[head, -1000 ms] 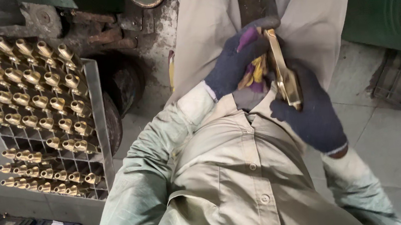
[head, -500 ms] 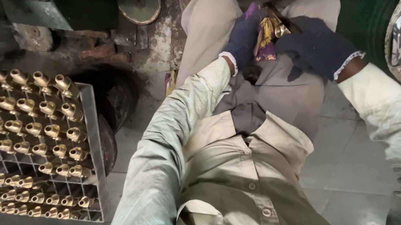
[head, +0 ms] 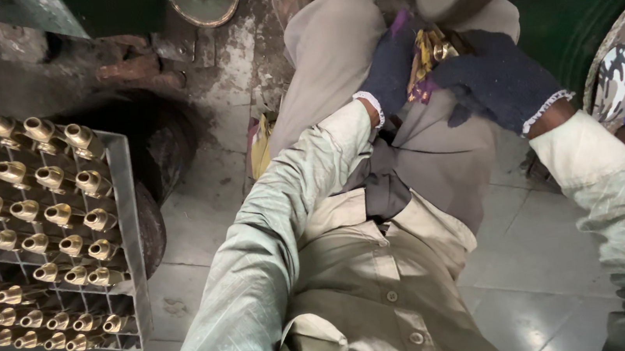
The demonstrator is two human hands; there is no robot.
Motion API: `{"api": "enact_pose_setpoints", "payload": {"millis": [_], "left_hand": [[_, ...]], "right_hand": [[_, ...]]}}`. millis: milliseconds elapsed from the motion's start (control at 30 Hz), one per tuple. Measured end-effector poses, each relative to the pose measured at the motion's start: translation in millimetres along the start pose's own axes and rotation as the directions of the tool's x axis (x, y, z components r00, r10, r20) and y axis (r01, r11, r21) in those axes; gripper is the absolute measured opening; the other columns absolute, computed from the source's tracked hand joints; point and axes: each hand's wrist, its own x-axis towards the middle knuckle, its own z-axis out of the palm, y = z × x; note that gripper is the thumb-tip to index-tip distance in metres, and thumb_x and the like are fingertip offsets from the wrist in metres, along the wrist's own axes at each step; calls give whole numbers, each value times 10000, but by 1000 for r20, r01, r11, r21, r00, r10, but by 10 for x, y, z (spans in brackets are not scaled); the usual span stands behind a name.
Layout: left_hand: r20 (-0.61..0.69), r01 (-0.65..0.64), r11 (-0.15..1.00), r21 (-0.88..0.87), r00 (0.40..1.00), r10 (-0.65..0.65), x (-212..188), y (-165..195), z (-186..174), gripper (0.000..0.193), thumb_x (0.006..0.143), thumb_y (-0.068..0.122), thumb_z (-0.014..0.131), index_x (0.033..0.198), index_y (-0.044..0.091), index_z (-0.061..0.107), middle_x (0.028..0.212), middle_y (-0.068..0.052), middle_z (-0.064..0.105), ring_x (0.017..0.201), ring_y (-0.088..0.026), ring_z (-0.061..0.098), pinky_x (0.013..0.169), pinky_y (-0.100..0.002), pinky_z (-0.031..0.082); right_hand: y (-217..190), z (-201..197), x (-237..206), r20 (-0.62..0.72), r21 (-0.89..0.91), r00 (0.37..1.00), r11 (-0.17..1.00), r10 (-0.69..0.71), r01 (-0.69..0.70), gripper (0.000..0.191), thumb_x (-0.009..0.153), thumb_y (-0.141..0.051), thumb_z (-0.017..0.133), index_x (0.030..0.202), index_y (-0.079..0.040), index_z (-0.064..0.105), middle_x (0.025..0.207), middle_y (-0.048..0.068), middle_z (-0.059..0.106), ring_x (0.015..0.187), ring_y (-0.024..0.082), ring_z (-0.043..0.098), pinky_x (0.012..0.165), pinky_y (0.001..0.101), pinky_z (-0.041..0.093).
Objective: The person polishes a brass faucet component using a piece of purple abrasive cloth and a rotating buffing wheel, holding the component with both gloved hands and pressing different surfaces against the wheel.
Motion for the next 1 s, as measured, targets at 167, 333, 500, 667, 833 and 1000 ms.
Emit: {"api": "enact_pose_setpoints", "payload": {"millis": [167, 333, 500, 667, 833, 1000], "left_hand": [[54, -260, 855, 449, 963, 264, -24, -6, -3, 379, 1003, 51, 534, 1377, -13, 541, 1295, -180, 657, 1187, -294, 656, 1024, -367, 515], [35, -196, 795, 574, 976, 215, 39, -145, -12, 415, 999, 80, 547, 1405, -7, 535, 1353, -190, 625, 1242, -296, 615, 1073, -354, 485], [194, 96, 865, -493, 981, 1, 118, -266, 4, 408, 1123, 107, 395, 1500, -41, 448, 1491, -217, 551, 1353, -307, 563, 1165, -357, 430], [213, 112, 850, -515, 977, 0, 123, -288, -5, 405, 1137, 69, 386, 1524, -43, 418, 1514, -220, 521, 1368, -304, 548, 1184, -375, 421], [231, 68, 892, -446, 972, 41, 132, -323, -10, 423, 1125, 80, 383, 1536, -14, 408, 1533, -185, 519, 1396, -272, 535, 1204, -343, 392], [142, -81, 990, -119, 985, 98, 125, -332, 14, 395, 1107, 84, 448, 1496, 22, 472, 1441, -149, 614, 1315, -255, 617, 1147, -344, 475]], "right_hand": [[-118, 71, -38, -26, -56, 1000, 998, 3, -4, 275, 865, -175, 694, 1067, 8, 654, 566, 43, 460, 429, 136, 444, 554, 379, 599], [-243, 136, -115, -48, -112, 998, 993, -48, 42, 364, 849, -174, 692, 1162, 10, 658, 645, 6, 551, 496, 101, 516, 556, 360, 594], [-279, 158, -103, -46, -89, 999, 996, -14, 10, 367, 853, -174, 698, 1163, 19, 665, 616, 32, 492, 482, 114, 476, 565, 357, 603], [-271, 162, -100, -75, -95, 997, 995, -19, 12, 349, 854, -161, 701, 1158, 7, 667, 626, 14, 512, 491, 103, 478, 558, 355, 578], [-292, 157, -91, -46, -93, 998, 995, -33, 29, 328, 868, -159, 676, 1135, 31, 660, 602, 29, 485, 477, 113, 476, 565, 358, 596], [-254, 143, -96, -61, -32, 997, 999, -43, 42, 306, 880, -144, 637, 1144, 6, 665, 624, 7, 501, 504, 92, 481, 560, 349, 589]]}}
